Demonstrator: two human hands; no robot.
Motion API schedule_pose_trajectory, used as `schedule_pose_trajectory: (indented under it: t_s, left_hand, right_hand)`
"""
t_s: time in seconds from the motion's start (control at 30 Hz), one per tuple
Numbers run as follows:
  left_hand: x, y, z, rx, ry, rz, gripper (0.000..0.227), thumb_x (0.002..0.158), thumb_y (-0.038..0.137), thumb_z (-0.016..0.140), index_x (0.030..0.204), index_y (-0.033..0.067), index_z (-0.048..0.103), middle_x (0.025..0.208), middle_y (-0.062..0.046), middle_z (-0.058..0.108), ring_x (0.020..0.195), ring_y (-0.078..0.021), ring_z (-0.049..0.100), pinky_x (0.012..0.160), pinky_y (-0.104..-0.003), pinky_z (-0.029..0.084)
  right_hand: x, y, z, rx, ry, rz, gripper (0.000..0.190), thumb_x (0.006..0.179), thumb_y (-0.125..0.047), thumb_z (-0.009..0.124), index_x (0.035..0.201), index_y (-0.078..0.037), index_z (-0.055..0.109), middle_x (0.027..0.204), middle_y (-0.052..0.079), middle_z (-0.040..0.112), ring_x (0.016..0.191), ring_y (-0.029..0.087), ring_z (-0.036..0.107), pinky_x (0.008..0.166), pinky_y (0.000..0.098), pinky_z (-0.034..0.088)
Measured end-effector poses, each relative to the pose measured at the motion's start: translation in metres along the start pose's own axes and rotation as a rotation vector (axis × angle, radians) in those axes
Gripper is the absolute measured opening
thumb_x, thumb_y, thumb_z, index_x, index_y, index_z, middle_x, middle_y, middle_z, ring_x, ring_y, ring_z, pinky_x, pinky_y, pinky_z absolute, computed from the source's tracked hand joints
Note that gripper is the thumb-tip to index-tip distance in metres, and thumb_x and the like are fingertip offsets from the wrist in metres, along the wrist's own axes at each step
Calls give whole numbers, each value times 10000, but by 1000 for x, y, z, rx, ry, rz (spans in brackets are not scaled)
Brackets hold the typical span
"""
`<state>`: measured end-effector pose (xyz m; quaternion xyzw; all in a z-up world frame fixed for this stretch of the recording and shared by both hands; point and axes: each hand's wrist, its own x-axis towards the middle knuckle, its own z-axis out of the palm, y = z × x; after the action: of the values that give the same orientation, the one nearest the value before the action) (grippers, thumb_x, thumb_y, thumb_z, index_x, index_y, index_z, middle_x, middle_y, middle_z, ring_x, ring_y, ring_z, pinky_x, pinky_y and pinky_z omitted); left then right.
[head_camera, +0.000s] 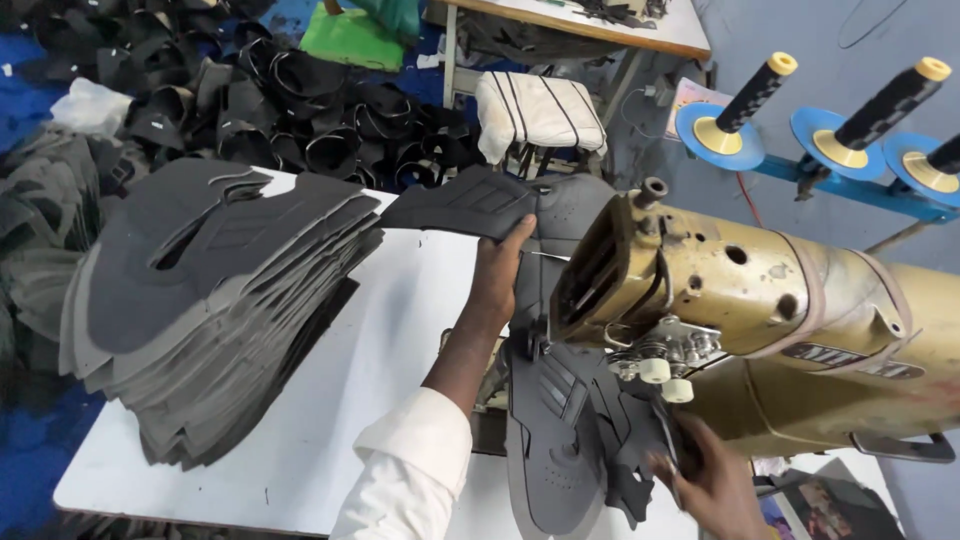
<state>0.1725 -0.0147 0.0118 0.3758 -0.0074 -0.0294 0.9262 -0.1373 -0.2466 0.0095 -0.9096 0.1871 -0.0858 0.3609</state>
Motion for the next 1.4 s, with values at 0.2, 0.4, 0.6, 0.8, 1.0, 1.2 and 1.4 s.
schedule_pose_trajectory:
  t_s: [0.2, 0.4, 0.6, 0.8, 1.0, 1.2, 1.4]
  left_hand:
    - [-10, 17, 11, 185, 13, -81, 401, 902, 247, 750, 1270, 117, 662, 1202, 15, 691, 1114, -137, 624, 955, -332, 473]
    - [5, 1, 4, 172, -86, 88, 355, 921, 229, 771, 1207, 28, 714, 1140, -61, 726, 1041, -200, 648, 917, -370, 508]
    - [19, 54, 33, 272, -129, 160, 323, 928, 250, 765, 1173, 45, 724, 1100, -52, 729, 1003, -183, 651, 902, -366, 509]
    - [67, 37, -48, 296, -127, 121, 468, 948, 323, 748, 1289, 16, 653, 1123, -25, 731, 1020, -133, 640, 898, -325, 497]
    - [-116, 34, -100, 674, 27, -59, 690, 989, 478, 595, 1526, 74, 438, 896, -30, 690, 767, -91, 660, 625, -293, 537]
    - [-225, 38, -38, 929, -75, -37, 745, 998, 371, 626, 1602, 78, 301, 616, 19, 415, 506, -73, 351, 435, -311, 285]
    - [-228, 22, -33, 1059, -83, 30, 609, 1053, 300, 557, 1603, 116, 373, 555, 25, 336, 509, -66, 294, 468, -296, 253]
  right_hand:
    - [77, -96, 14, -819, -268, -132, 485, 861, -544, 724, 1082, -113, 721, 955, 132, 761, 906, 318, 718, 849, 394, 585]
    - [107, -81, 31, -598, -41, -604, 322, 833, -356, 682, 1096, -178, 738, 1082, 78, 753, 999, 333, 692, 857, 494, 529]
    - [97, -19, 28, -760, -55, -629, 314, 852, -242, 666, 1154, -175, 725, 1021, 66, 758, 944, 316, 711, 799, 467, 545]
    - [50, 110, 43, -186, 67, -227, 551, 708, -298, 836, 1199, -102, 683, 919, 131, 775, 853, 308, 796, 751, 432, 596]
    - [-28, 146, 42, -382, -188, 397, 541, 778, -292, 813, 1286, -164, 677, 934, 127, 817, 826, 324, 816, 784, 440, 621]
    - [-49, 82, 29, -507, -175, 207, 565, 826, -285, 763, 1354, -149, 618, 1093, 169, 728, 953, 377, 710, 790, 471, 569]
    - [-27, -7, 42, 452, -129, -79, 459, 954, -96, 667, 1399, -73, 554, 1132, 82, 740, 1038, 176, 706, 887, 343, 557]
